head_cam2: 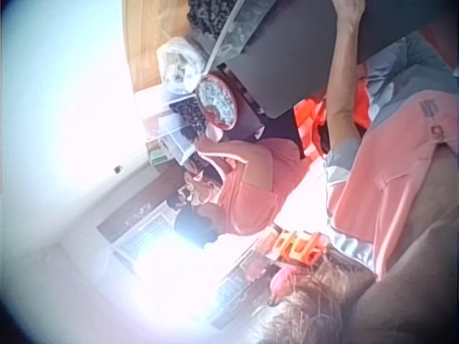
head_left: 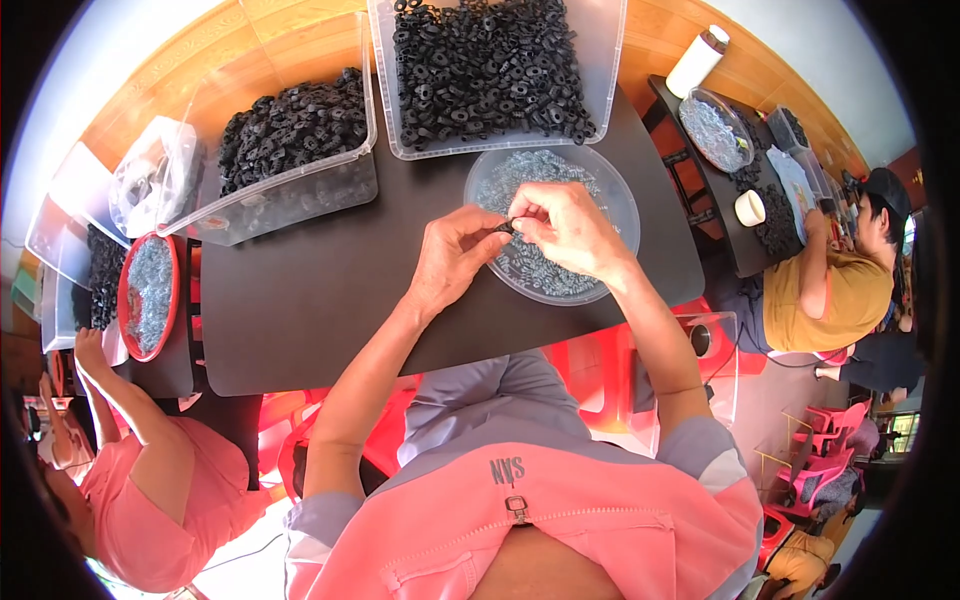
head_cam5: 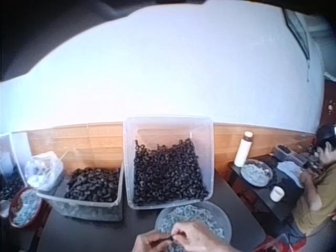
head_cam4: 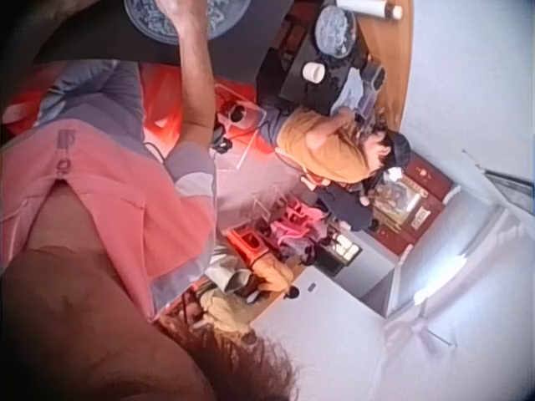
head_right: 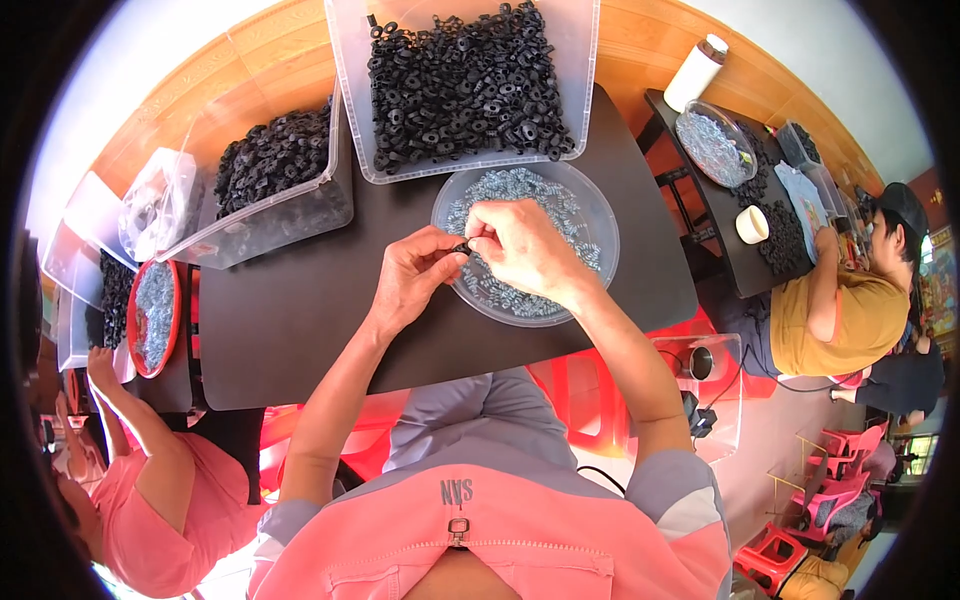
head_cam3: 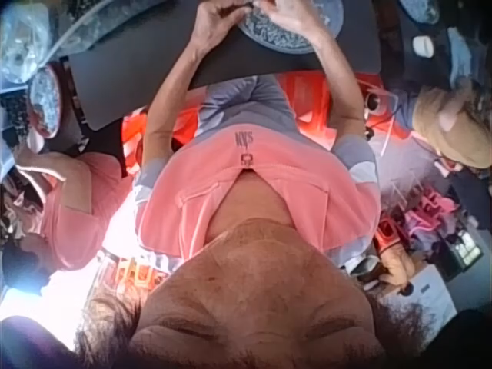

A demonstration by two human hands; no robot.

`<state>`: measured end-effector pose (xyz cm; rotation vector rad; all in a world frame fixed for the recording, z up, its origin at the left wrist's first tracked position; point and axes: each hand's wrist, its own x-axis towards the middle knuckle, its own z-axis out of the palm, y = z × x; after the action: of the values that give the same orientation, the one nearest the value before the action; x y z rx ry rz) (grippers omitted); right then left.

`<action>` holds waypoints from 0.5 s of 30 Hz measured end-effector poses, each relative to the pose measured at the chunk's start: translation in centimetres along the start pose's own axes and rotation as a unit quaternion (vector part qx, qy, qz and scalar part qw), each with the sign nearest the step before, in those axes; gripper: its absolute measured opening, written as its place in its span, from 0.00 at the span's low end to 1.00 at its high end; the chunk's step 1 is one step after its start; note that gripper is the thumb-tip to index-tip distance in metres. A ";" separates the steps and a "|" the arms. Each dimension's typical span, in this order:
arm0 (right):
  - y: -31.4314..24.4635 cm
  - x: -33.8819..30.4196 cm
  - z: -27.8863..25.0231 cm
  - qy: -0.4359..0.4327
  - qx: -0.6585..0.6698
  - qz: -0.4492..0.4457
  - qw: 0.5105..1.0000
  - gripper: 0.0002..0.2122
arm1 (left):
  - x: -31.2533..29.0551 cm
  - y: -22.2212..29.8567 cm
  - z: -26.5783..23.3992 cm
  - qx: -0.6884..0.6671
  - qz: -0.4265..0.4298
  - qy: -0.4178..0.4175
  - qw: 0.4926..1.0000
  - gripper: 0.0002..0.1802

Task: Assembling small black plastic rings with tiny silver inserts at a workshop bench.

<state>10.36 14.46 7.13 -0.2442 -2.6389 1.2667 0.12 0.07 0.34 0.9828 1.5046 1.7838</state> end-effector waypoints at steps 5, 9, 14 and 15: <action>0.0 -0.2 0.7 0.046 -0.053 -0.061 0.996 0.03 | -0.1 0.3 -0.2 0.069 0.013 -0.020 0.997 0.09; 0.1 -0.3 1.0 0.056 -0.066 -0.093 0.992 0.04 | -0.2 0.6 -0.2 0.105 0.025 -0.021 0.994 0.08; 0.2 -0.2 1.7 0.089 -0.121 -0.135 0.980 0.05 | -0.3 0.6 0.1 0.114 0.031 0.005 0.993 0.08; 0.2 -0.1 1.8 0.089 -0.120 -0.134 0.980 0.05 | -0.3 0.5 0.1 0.115 0.031 0.004 0.993 0.08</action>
<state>10.02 13.18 5.85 -0.0326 -2.5594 0.8037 0.32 -0.21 0.82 1.1459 1.7306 1.6841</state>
